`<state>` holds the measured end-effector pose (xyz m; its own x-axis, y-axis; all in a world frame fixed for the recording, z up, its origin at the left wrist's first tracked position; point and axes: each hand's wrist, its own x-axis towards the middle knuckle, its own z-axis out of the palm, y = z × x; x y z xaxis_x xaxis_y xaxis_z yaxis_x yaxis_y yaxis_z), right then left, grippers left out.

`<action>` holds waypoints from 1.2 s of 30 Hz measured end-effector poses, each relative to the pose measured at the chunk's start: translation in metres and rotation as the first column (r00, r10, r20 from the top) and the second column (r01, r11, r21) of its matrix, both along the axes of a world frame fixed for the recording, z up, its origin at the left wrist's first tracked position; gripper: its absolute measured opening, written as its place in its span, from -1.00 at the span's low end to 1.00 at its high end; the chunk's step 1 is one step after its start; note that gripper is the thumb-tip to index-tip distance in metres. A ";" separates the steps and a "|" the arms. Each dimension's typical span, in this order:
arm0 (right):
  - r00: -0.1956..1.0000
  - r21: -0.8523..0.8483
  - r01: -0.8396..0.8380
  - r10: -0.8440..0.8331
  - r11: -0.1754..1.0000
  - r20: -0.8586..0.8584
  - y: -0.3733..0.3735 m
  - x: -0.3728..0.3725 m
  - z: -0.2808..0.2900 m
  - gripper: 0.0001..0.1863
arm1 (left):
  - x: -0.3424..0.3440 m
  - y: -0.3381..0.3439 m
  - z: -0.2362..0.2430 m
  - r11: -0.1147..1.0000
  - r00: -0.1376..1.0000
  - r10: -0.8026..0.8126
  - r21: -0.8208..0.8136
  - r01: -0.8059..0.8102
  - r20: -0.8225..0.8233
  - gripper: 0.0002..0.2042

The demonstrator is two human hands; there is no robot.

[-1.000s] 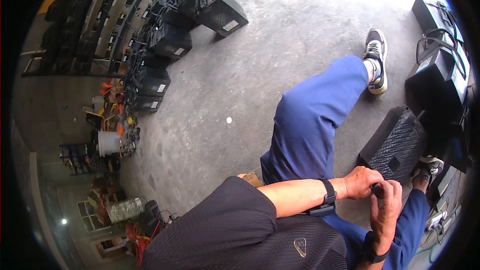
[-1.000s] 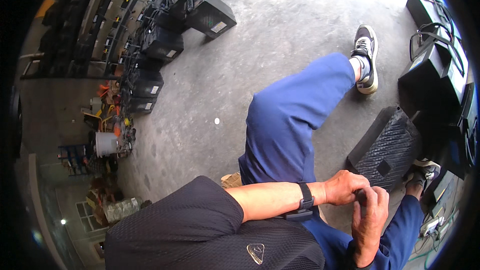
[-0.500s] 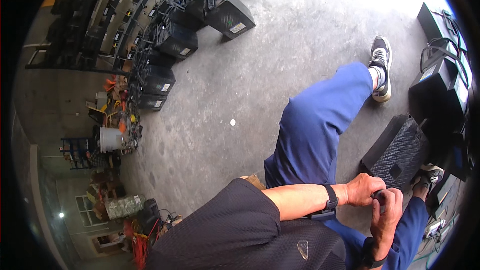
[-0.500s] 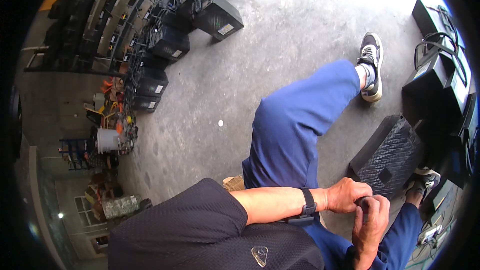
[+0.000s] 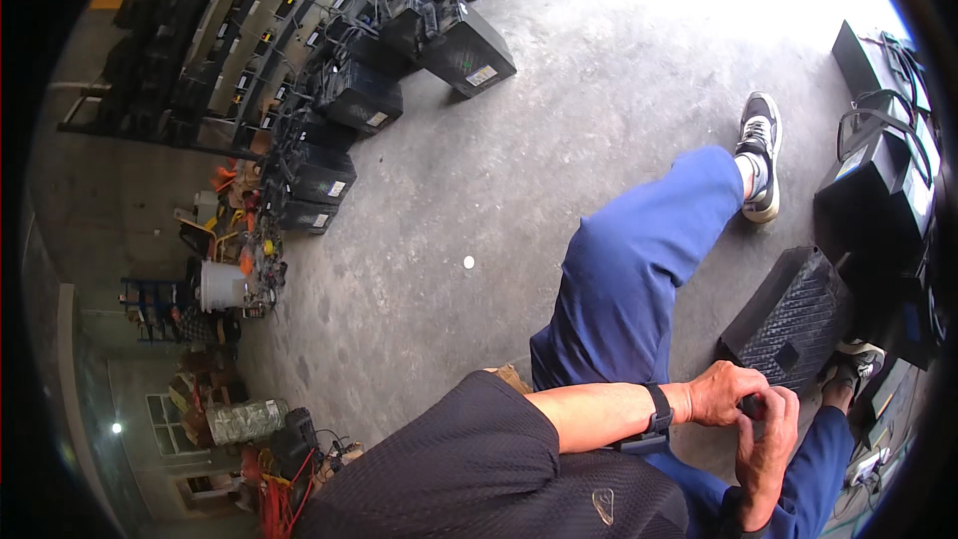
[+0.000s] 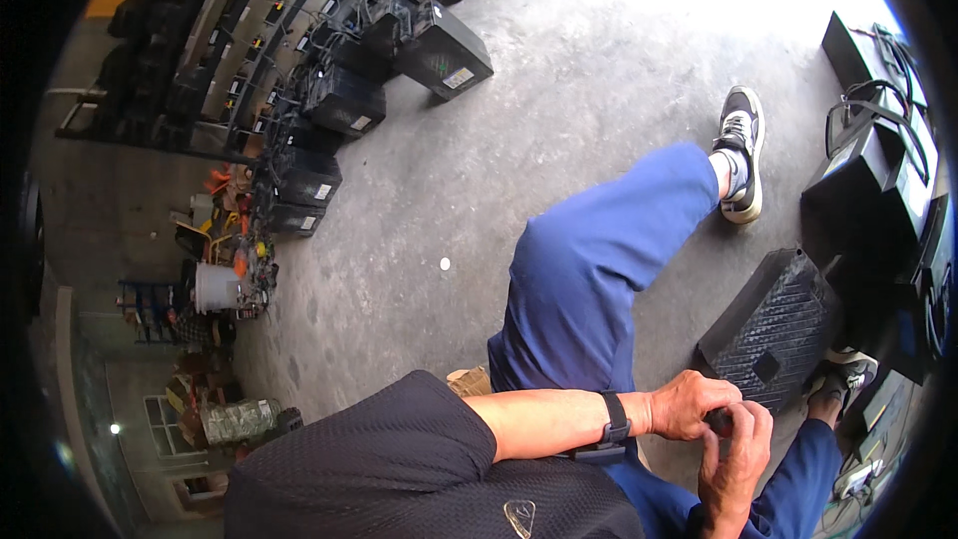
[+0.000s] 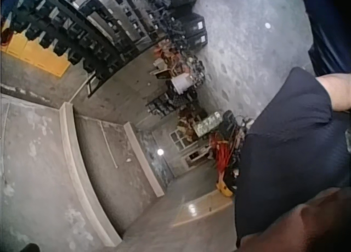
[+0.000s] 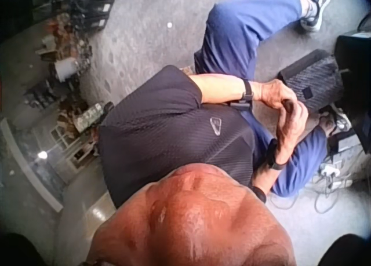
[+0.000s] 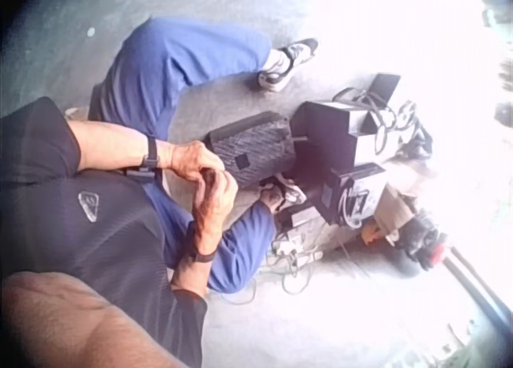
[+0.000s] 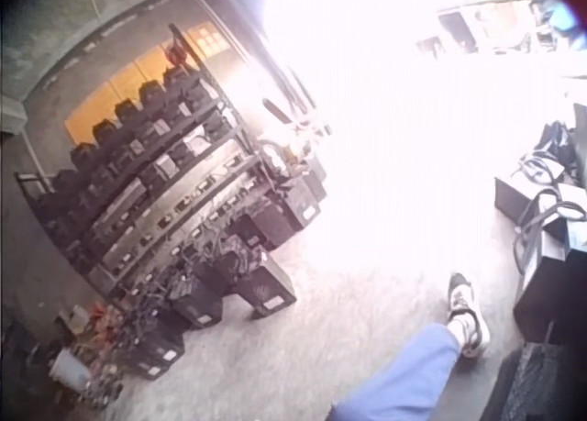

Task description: The recorder uses a screwdriver to open and inspect a black battery housing unit while sitting on the floor of a service area.

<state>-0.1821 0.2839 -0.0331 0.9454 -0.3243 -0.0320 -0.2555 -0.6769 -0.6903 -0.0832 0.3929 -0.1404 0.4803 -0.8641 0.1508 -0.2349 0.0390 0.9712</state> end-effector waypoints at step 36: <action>0.995 -0.045 -0.096 0.096 0.994 -0.002 -0.007 -0.005 -0.006 -0.58 | -0.008 -0.003 -0.015 0.998 0.999 -0.036 0.047 0.034 0.029 -0.64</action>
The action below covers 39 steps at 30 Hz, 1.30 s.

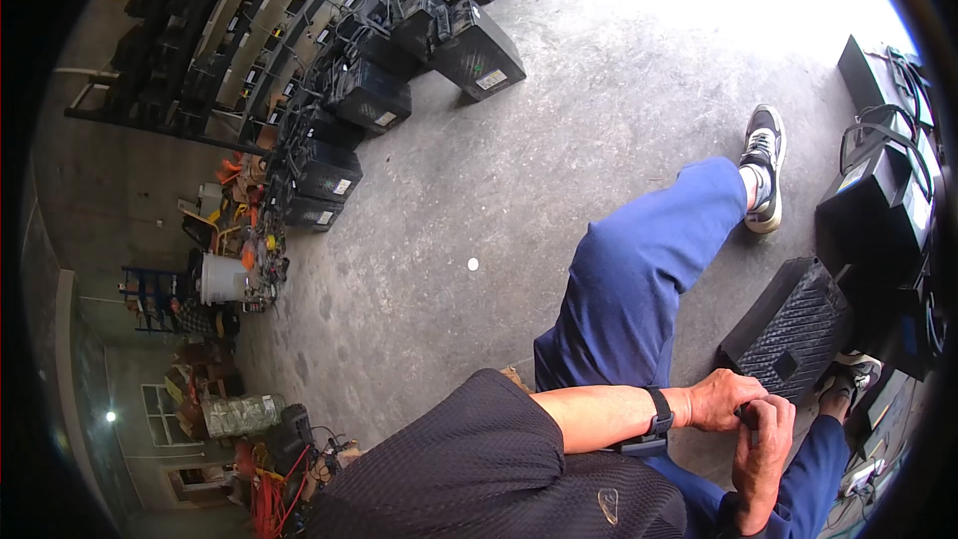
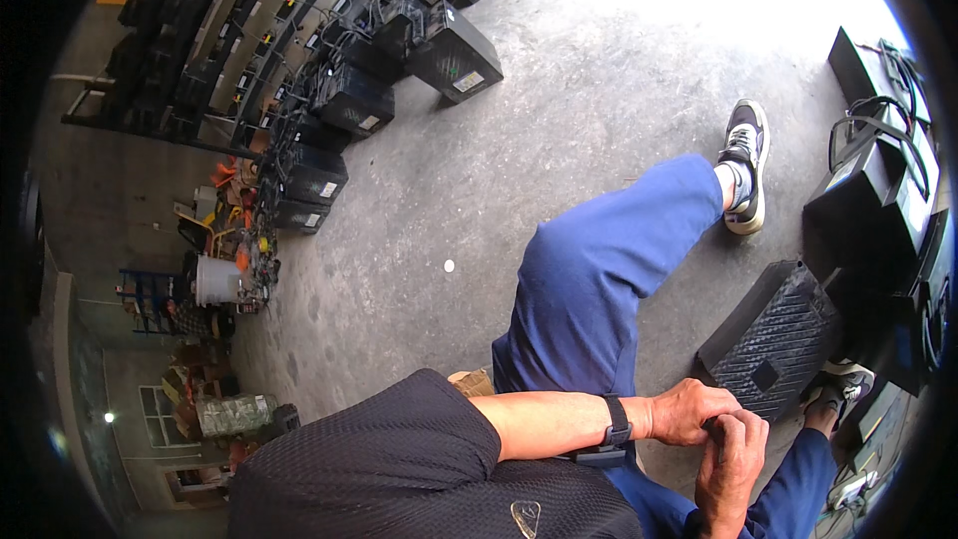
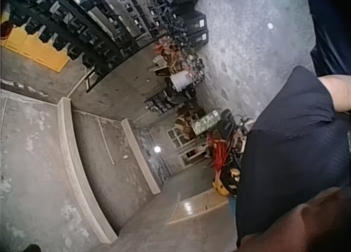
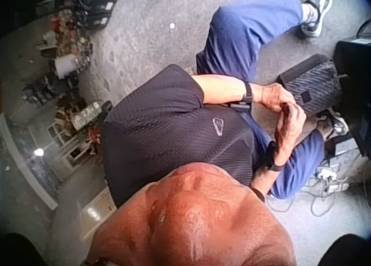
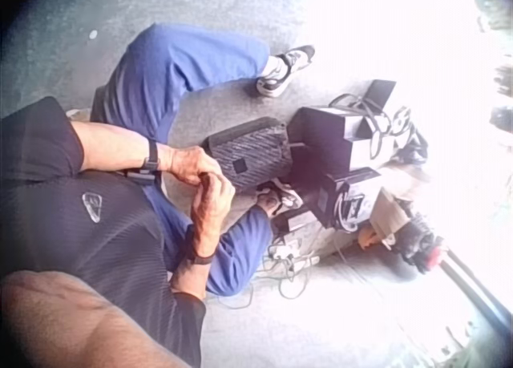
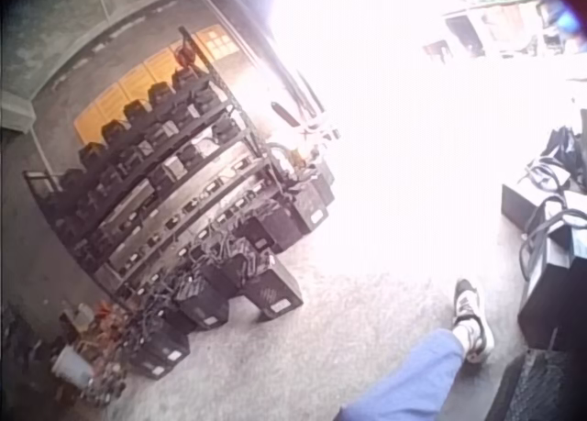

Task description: The recorder uses a screwdriver to open and inspect a black battery housing unit while sitting on the floor of a service area.

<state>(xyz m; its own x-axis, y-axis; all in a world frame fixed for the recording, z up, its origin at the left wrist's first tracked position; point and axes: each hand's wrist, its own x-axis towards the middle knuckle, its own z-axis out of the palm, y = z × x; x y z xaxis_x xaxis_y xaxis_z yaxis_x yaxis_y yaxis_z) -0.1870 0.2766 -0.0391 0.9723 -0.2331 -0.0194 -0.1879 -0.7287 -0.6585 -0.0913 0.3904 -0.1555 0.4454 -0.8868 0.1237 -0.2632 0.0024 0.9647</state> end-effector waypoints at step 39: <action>0.998 -0.017 0.001 0.000 1.000 0.068 0.002 0.001 -0.004 -0.51 | 0.011 0.006 0.001 1.000 1.000 -0.013 0.028 0.013 0.009 -0.64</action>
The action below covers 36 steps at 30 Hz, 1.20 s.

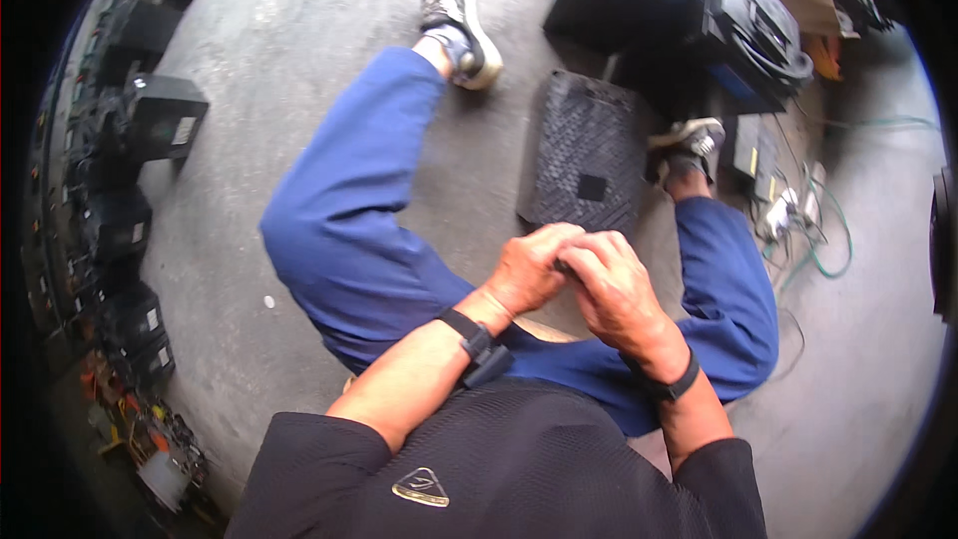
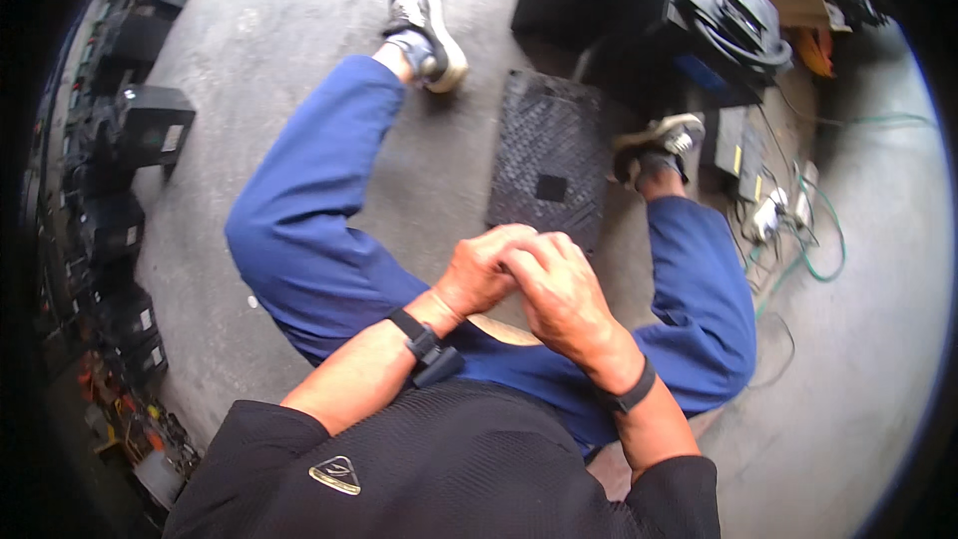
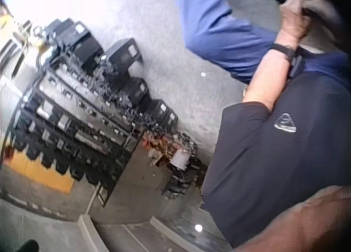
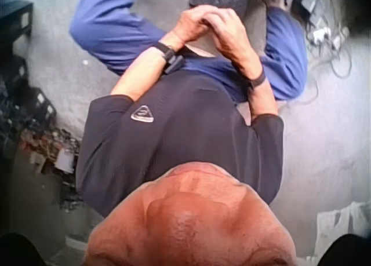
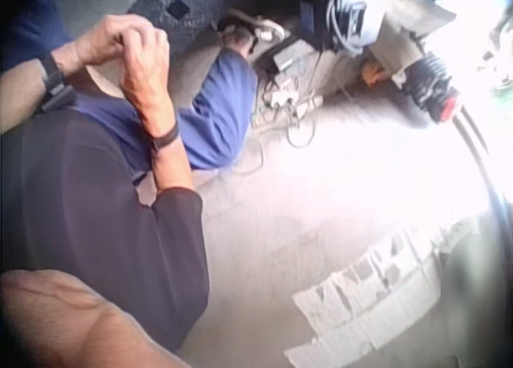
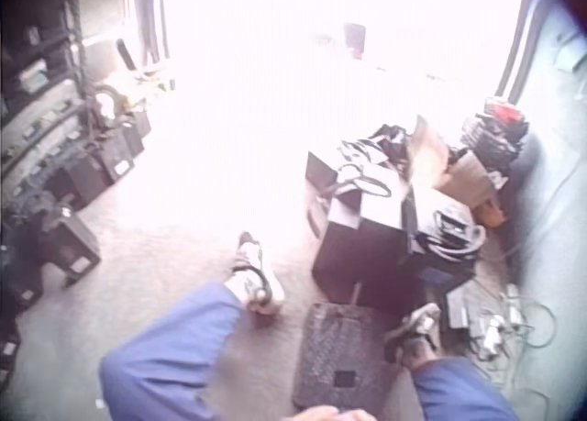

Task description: The recorder uses a screwdriver to open and inspect a black battery housing unit while sitting on the floor of a service area.

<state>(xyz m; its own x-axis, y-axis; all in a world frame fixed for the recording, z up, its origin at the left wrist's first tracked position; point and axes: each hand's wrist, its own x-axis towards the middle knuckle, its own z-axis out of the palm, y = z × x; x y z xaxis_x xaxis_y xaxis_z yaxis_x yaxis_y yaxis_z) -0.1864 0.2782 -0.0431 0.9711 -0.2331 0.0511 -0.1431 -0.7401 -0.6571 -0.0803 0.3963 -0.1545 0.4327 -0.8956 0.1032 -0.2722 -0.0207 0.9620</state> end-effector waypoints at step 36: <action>0.950 -0.045 0.090 -0.099 0.995 -0.296 -0.001 -0.003 0.016 -0.51 | -0.012 -0.001 -0.011 0.977 1.000 -0.009 0.211 0.013 -0.023 -0.55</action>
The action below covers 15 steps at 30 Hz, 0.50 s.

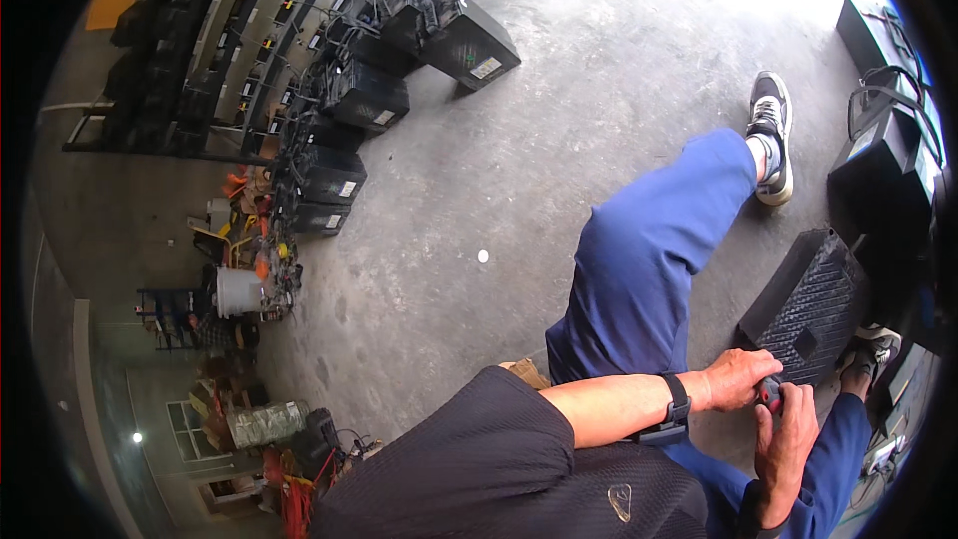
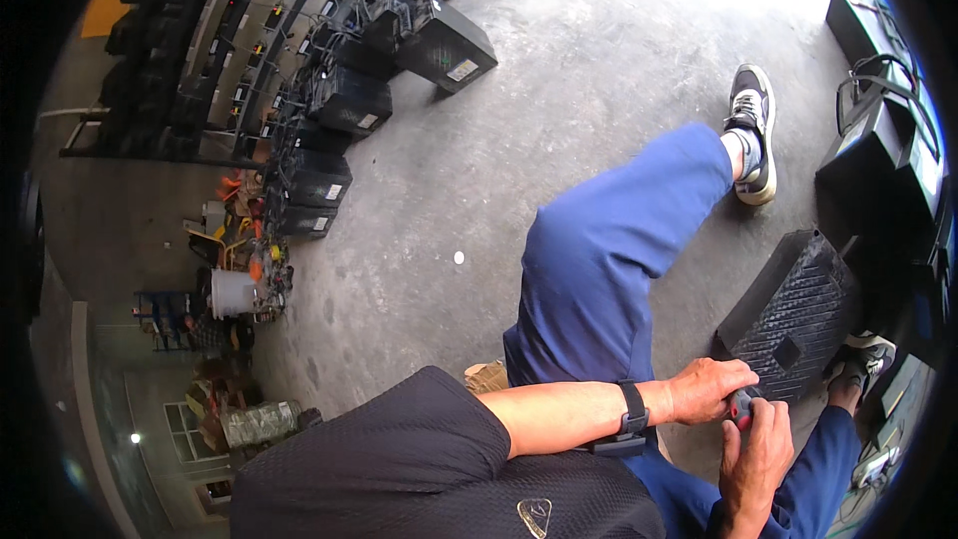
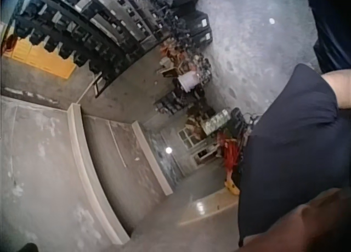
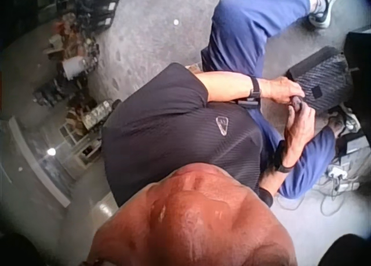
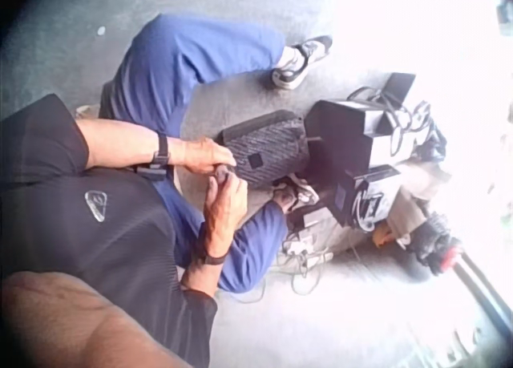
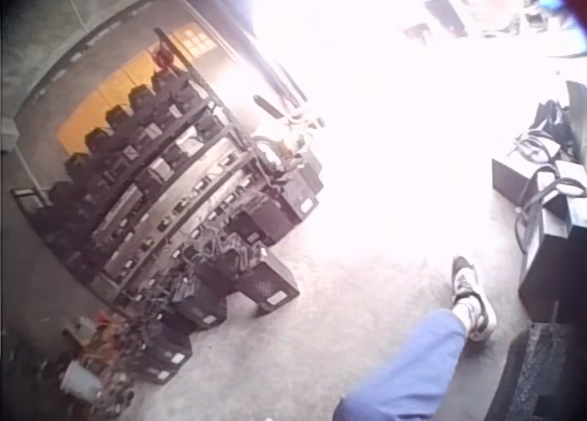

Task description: The recorder uses a screwdriver to open and inspect a black battery housing unit while sitting on the floor of a service area.

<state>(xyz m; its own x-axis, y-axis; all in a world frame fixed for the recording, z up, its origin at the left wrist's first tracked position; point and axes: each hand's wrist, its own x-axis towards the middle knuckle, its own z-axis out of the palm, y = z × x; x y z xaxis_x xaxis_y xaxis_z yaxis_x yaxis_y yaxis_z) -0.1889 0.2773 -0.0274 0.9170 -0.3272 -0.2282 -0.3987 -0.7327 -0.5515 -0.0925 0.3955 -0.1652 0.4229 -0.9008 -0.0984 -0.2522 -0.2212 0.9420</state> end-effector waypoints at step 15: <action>0.962 -0.058 -0.186 0.193 0.981 0.193 -0.007 -0.003 -0.014 -0.56 | -0.002 -0.003 -0.003 0.998 1.000 -0.021 -0.059 0.021 -0.003 -0.71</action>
